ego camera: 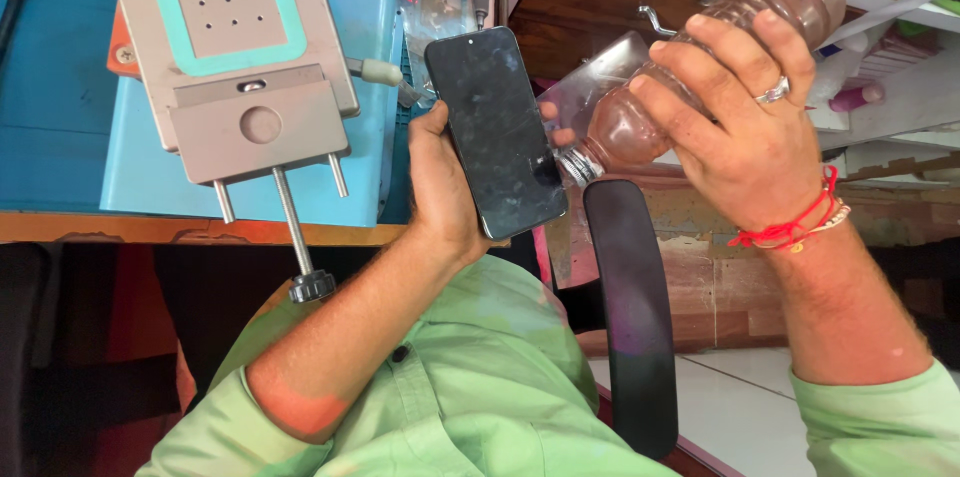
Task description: The person applies a screen protector to a smartphone. They peel off the backing, align the film, and use a liquid from a bottle to assist adhesion while smoothing the surface with their fingers.
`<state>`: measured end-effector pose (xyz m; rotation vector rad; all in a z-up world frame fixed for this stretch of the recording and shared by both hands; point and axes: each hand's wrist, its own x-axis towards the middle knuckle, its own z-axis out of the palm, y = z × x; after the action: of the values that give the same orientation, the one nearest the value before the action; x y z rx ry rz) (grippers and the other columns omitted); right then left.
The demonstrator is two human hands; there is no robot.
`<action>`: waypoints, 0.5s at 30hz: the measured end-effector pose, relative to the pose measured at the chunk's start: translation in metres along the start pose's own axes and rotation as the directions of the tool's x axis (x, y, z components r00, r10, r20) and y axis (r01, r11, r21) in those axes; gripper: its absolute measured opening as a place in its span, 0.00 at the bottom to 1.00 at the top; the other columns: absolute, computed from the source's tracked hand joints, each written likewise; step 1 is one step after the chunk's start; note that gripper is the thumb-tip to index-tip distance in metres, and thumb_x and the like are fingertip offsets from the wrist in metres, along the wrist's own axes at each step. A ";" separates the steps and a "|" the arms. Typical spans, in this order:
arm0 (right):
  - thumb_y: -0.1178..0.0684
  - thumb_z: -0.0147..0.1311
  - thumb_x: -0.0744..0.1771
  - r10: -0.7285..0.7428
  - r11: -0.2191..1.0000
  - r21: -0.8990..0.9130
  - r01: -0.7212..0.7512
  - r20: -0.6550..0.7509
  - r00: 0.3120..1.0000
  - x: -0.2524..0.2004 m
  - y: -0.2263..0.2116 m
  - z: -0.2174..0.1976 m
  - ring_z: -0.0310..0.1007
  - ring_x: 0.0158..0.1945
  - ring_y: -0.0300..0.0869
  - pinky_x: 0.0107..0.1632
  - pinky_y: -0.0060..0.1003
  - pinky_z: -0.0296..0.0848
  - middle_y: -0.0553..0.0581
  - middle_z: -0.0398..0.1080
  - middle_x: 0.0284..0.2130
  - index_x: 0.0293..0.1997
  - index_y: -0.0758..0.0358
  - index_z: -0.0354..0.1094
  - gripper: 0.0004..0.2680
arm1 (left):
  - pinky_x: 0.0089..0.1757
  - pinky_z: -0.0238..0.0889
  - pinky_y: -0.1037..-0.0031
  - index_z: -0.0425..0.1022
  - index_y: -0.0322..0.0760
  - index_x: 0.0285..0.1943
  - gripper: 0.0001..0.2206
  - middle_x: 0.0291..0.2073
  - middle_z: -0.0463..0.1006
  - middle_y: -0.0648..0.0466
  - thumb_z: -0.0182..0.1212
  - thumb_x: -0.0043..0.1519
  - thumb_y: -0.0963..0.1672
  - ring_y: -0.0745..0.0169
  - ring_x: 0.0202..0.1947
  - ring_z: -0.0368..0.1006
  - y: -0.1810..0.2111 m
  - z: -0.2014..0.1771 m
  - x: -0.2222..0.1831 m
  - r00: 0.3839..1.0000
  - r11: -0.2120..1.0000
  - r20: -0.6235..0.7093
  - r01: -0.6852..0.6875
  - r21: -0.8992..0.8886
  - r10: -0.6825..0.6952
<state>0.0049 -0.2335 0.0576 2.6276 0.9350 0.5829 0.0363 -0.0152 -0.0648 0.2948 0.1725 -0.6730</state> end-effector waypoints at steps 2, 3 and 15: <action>0.64 0.67 0.64 0.023 0.999 0.025 -0.023 0.003 1.000 0.000 0.000 0.001 0.69 0.64 0.51 0.71 0.52 0.54 0.56 0.74 0.54 0.52 0.57 0.75 0.13 | 0.46 0.74 0.53 0.68 0.30 0.61 0.32 0.49 0.78 0.41 0.24 0.67 0.55 0.46 0.49 0.77 0.001 0.001 0.000 1.000 1.000 0.004 0.001 -0.004 -0.001; 0.65 0.67 0.63 0.060 0.996 0.061 -0.061 0.022 0.998 0.000 0.001 0.002 0.68 0.65 0.51 0.71 0.53 0.54 0.56 0.74 0.55 0.52 0.58 0.74 0.14 | 0.47 0.74 0.52 0.67 0.29 0.61 0.32 0.49 0.77 0.41 0.23 0.67 0.55 0.46 0.49 0.76 0.001 0.002 0.000 1.000 1.000 0.006 0.002 -0.007 -0.002; 0.64 0.65 0.68 0.464 0.505 0.837 -0.211 -0.058 0.884 0.030 0.044 0.020 0.71 0.59 0.42 0.63 0.37 0.71 0.53 0.68 0.53 0.59 0.70 0.60 0.16 | 0.48 0.73 0.49 0.67 0.28 0.61 0.32 0.49 0.76 0.40 0.24 0.67 0.56 0.40 0.50 0.76 0.001 0.002 -0.001 0.999 0.998 0.039 -0.013 -0.064 0.015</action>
<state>0.0590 -0.2498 0.0660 3.7348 0.8913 0.7622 0.0363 -0.0151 -0.0631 0.2216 0.1542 -0.6578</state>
